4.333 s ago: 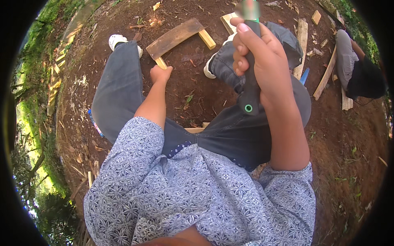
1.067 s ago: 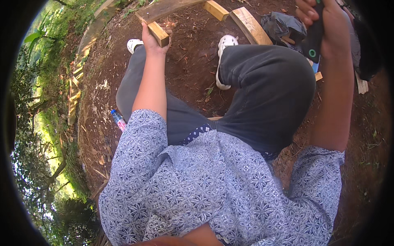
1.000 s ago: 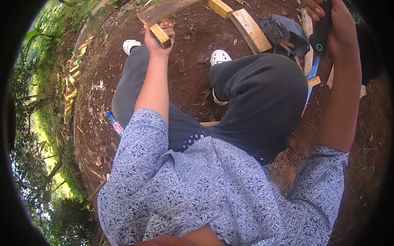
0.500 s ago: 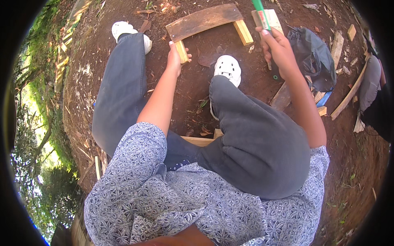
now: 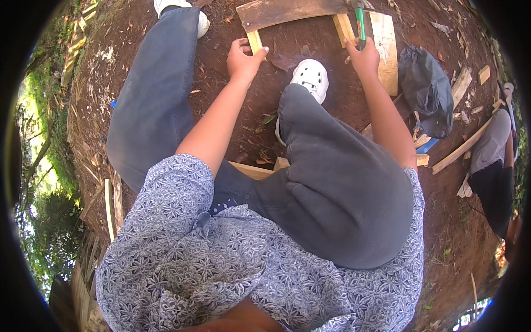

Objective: The person sits on the ground and uses a hammer to drive nails into wooden planks. They repeatedly position the wood, place nails, and strike them with the hammer to secure the pieces together.

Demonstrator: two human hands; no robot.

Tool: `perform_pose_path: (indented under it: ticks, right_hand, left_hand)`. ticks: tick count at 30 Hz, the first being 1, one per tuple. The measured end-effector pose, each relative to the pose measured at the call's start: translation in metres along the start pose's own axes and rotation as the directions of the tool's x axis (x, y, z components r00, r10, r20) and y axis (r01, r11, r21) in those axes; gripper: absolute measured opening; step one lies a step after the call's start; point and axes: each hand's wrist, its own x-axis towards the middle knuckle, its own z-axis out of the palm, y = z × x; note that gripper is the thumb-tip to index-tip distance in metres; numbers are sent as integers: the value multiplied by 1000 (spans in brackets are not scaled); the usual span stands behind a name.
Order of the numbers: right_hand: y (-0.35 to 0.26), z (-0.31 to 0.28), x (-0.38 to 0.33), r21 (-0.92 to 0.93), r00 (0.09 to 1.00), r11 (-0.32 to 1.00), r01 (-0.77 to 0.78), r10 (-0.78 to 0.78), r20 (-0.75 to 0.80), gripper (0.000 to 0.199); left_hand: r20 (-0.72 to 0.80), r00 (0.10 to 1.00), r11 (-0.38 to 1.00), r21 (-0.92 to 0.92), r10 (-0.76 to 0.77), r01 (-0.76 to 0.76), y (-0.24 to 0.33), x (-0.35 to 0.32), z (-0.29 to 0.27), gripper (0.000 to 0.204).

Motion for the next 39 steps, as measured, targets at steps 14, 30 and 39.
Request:
perform_pose_path:
  ticks: [14, 30, 39]
  right_hand:
    - [10, 1, -2, 96, 997, 992, -78, 74, 38, 50]
    - [7, -2, -3, 103, 995, 990, -93, 89, 47, 49]
    - [-35, -5, -35, 98, 982, 983, 154, -141, -129, 30]
  left_hand:
    - [-25, 1000, 1000, 20, -3, 3, 7, -3, 1, 68]
    - [-8, 1000, 994, 113, 10, -9, 21, -6, -5, 83]
    - [5, 1000, 1000, 0, -18, 18, 16, -5, 3, 85]
